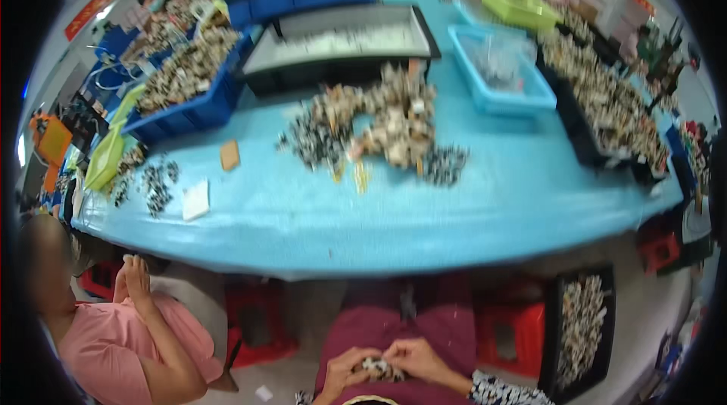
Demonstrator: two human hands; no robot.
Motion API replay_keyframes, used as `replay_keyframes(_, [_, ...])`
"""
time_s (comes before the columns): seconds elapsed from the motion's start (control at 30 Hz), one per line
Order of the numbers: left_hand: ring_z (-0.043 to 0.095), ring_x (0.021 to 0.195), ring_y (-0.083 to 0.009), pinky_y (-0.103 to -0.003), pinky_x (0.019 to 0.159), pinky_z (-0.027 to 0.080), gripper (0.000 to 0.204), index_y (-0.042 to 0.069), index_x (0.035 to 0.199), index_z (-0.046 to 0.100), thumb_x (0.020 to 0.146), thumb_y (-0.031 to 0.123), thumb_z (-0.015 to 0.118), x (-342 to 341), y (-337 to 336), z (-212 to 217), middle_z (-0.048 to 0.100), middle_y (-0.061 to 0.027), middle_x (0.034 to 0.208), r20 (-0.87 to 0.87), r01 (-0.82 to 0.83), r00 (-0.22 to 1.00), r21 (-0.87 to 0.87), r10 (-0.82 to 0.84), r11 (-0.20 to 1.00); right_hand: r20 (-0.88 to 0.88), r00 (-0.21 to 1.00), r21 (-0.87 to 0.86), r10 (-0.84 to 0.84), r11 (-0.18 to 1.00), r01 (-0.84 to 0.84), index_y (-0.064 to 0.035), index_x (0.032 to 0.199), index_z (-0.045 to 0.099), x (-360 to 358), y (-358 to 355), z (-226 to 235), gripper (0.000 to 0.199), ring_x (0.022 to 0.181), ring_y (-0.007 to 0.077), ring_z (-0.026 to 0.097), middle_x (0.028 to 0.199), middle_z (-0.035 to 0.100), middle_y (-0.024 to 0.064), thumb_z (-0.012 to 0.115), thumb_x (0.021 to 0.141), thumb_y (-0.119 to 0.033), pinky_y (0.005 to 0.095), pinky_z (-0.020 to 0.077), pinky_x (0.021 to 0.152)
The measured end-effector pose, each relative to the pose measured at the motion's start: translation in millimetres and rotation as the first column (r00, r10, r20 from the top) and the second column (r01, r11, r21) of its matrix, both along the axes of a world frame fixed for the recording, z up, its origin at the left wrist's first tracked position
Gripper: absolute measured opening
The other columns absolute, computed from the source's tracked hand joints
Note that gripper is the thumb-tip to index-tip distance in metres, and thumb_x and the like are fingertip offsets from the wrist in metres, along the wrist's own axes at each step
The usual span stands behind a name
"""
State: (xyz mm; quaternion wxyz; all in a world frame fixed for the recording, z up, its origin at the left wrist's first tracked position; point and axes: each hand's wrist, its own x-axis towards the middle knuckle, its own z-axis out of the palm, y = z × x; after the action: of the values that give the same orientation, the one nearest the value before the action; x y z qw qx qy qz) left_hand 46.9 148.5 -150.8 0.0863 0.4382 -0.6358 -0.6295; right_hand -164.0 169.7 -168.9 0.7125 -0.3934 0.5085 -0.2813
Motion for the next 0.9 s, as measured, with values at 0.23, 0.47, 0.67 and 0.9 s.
replay_keyframes(0.23, [0.058, 0.076, -0.009, -0.024, 0.068, 0.048, 0.015, 0.001, 0.09, 0.065, 0.084, 0.013, 0.066, -27, 5, 22, 0.064, -0.0023, 0.082, -0.191, -0.459, 0.821, 0.342, 0.539, 0.82, -0.037, 0.999, -0.042, 0.034, 0.998, -0.035, -0.0004, 0.081, 0.06, -2, -10, -16, 0.011, 0.063, 0.0081, 0.056, 0.07, 0.062, 0.0034, 0.066, 0.08, -0.01, 0.0247, 0.0461, 0.058])
replay_keyframes(0.47, [0.055, 0.075, -0.011, -0.027, 0.069, 0.046, 0.019, -0.001, 0.091, 0.063, 0.089, 0.017, 0.06, -34, -6, 17, 0.062, -0.0031, 0.08, -0.224, -0.503, 0.749, 0.421, 0.624, 0.755, -0.039, 0.995, -0.204, 0.093, 0.974, -0.099, -0.0031, 0.079, 0.055, -11, -26, -1, 0.026, 0.066, 0.0117, 0.05, 0.07, 0.055, 0.0048, 0.071, 0.074, -0.023, 0.0294, 0.0442, 0.058])
replay_keyframes(0.67, [0.057, 0.081, -0.0143, -0.029, 0.073, 0.047, 0.025, 0.0, 0.104, 0.06, 0.084, 0.015, 0.063, -37, -21, 3, 0.062, -0.0051, 0.089, -0.187, -0.456, 0.787, 0.465, 0.588, 0.759, -0.048, 0.997, -0.268, 0.066, 0.96, -0.076, 0.0012, 0.068, 0.051, -3, -34, -6, 0.027, 0.059, 0.0082, 0.044, 0.059, 0.046, 0.0019, 0.074, 0.063, -0.012, 0.0289, 0.0398, 0.05])
replay_keyframes(0.9, [0.058, 0.083, -0.0162, -0.03, 0.075, 0.048, 0.032, 0.0, 0.108, 0.057, 0.08, 0.013, 0.065, -36, -34, 7, 0.062, -0.0066, 0.09, -0.187, -0.441, 0.784, 0.505, 0.592, 0.742, -0.046, 0.994, -0.388, 0.101, 0.915, -0.111, 0.0021, 0.071, 0.056, -2, -22, -34, 0.019, 0.059, 0.0111, 0.049, 0.061, 0.054, 0.0049, 0.069, 0.066, -0.01, 0.0306, 0.0429, 0.053])
